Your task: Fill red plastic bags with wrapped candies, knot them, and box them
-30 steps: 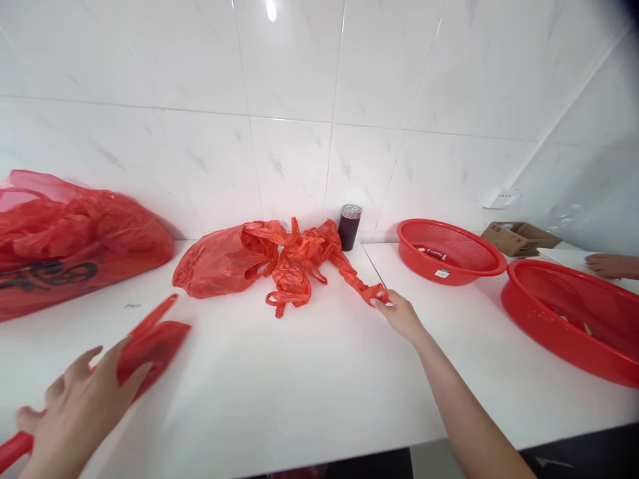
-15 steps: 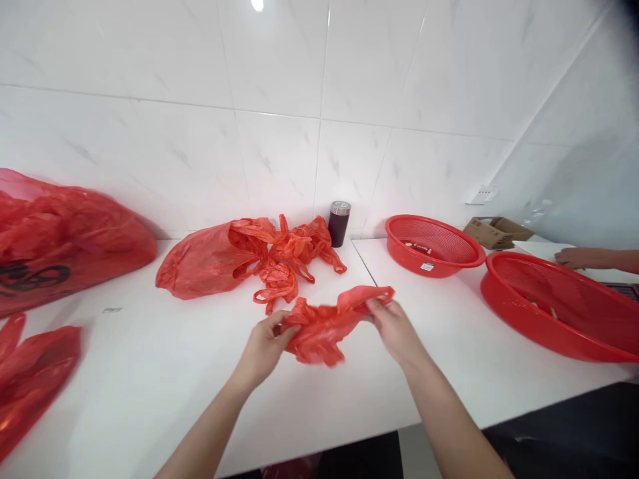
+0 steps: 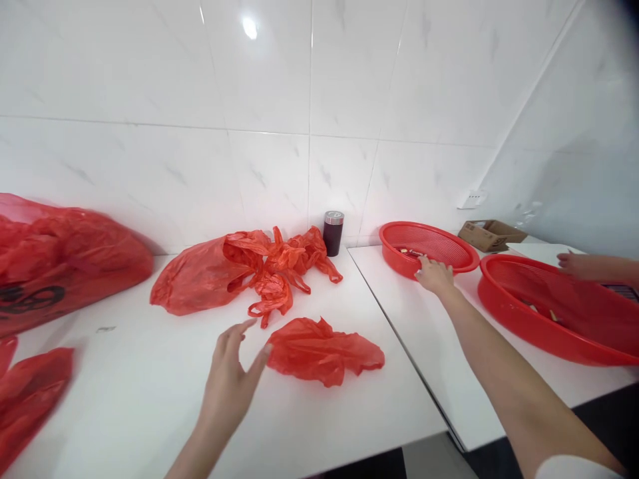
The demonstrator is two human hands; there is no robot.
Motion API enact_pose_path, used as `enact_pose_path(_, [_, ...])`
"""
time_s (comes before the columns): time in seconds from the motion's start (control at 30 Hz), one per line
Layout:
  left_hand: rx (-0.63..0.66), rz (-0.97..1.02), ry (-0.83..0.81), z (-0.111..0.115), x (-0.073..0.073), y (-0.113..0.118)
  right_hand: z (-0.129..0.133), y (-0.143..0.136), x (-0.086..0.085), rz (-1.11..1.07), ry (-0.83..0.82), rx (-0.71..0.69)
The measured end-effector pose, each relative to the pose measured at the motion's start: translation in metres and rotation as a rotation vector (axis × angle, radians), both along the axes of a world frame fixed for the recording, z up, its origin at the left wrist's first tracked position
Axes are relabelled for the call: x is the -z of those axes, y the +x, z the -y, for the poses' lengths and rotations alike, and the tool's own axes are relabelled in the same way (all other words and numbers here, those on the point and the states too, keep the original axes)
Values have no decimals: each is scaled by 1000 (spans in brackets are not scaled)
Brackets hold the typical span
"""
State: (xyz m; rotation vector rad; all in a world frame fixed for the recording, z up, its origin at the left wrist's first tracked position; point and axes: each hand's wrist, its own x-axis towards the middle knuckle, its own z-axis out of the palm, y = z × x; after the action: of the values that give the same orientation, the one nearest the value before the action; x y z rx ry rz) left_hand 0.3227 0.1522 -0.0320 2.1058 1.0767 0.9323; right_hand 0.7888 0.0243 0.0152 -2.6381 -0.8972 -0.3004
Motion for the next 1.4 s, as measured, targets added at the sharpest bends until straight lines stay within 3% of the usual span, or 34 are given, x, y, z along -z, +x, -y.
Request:
enact_pose_path(0.07, [47, -23, 161, 22, 5, 8, -8, -7, 4, 9, -15, -54])
enact_pose_path(0.17, [116, -147, 228, 50, 17, 28, -24, -41, 13, 30, -9, -184])
enact_pose_path(0.27, [137, -312, 218, 58, 24, 51, -35, -92, 16, 19, -5, -294])
enact_pose_path(0.37, [240, -446, 236, 55, 23, 63, -28, -146, 5, 25, 30, -470])
enact_pose_path(0.5, [351, -486, 129, 47, 15, 53, -1, -202, -8, 15, 106, -781])
enact_pose_path(0.6, [381, -452, 21, 38, 8, 32, 14, -222, 4, -80, -121, -904])
enact_pose_path(0.7, [425, -446, -60, 24, 0, 7, 18, -220, 23, -82, -336, -809])
enact_pose_path(0.8, [330, -447, -161, 9, -8, -14, 17, -207, 31, -133, -267, -622])
enact_pose_path(0.87, [211, -355, -258, 3, -10, -21, 17, -201, 27, -233, -141, -603])
enact_pose_path(0.97, [82, 12, -442, 1, -5, -18, 21, -198, 21, -432, 2, -649])
enact_pose_path(1.1, [160, 657, -980, 5, -3, -7, 33, -196, 18, -615, 77, -608])
enact_pose_path(1.17, [203, 866, -1197, 5, -9, -5, 41, -196, 17, -654, 61, -590])
enact_pose_path(1.27, [194, 971, -1295, 4, -19, -2, 51, -205, 13, -473, 57, -609])
enact_pose_path(1.4, [190, 871, -1166, 15, -21, 13, 45, -243, 16, -17, 118, -676])
